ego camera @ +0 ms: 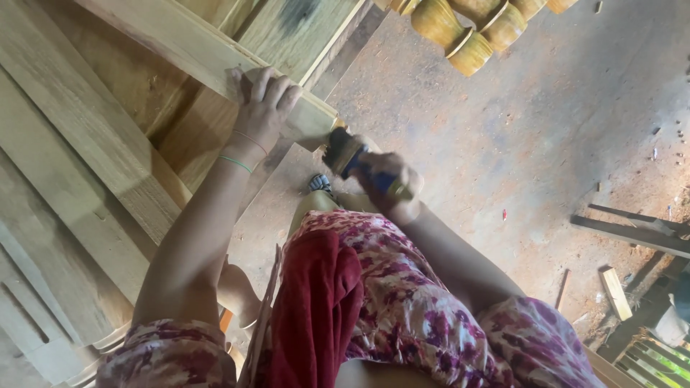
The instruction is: Painting or varnishing wooden furniture legs with a paintbrush.
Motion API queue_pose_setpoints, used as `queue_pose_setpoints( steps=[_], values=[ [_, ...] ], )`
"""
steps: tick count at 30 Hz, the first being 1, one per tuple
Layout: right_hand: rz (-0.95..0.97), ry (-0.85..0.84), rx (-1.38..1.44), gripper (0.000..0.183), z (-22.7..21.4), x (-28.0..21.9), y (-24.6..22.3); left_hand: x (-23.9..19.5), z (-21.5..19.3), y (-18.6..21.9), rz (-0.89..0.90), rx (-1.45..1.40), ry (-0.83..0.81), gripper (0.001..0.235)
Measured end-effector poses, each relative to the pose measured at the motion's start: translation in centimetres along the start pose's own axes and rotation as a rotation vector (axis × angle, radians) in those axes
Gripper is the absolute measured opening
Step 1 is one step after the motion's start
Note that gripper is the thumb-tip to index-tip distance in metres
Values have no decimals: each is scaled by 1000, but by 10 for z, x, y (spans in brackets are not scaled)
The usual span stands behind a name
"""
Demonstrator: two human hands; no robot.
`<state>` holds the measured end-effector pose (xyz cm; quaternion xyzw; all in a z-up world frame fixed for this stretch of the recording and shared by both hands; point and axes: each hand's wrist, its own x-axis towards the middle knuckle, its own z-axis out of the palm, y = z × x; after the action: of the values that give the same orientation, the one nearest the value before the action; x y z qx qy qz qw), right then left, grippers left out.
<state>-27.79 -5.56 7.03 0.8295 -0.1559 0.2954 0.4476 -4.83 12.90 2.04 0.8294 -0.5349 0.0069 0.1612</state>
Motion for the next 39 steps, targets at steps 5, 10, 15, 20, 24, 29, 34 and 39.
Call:
queue_pose_setpoints(
  steps=[5,10,15,20,24,29,34,39],
  values=[
    [116,123,1824,53,-12,-20,9,9,-5,0,-2,-29,-50,75],
    [220,14,1221,48,35,-11,12,10,-5,0,-5,-21,-48,74],
    [645,-94,1928,27,99,6,13,4,-6,1,39,16,20,70],
    [1253,-1091,1876,37,168,-12,-19,-3,-5,0,5,-12,-19,72],
    [1362,-1261,2177,37,187,-43,-61,-14,22,-12,88,309,210,46],
    [1471,-1536,2111,42,197,-42,-58,-16,29,-15,86,286,223,41],
    [1385,-1207,2103,40,151,-2,-7,-1,-10,3,-12,-14,-46,77],
    [1139,-663,2145,30,86,5,19,10,-11,2,17,-36,-17,70]
  ],
)
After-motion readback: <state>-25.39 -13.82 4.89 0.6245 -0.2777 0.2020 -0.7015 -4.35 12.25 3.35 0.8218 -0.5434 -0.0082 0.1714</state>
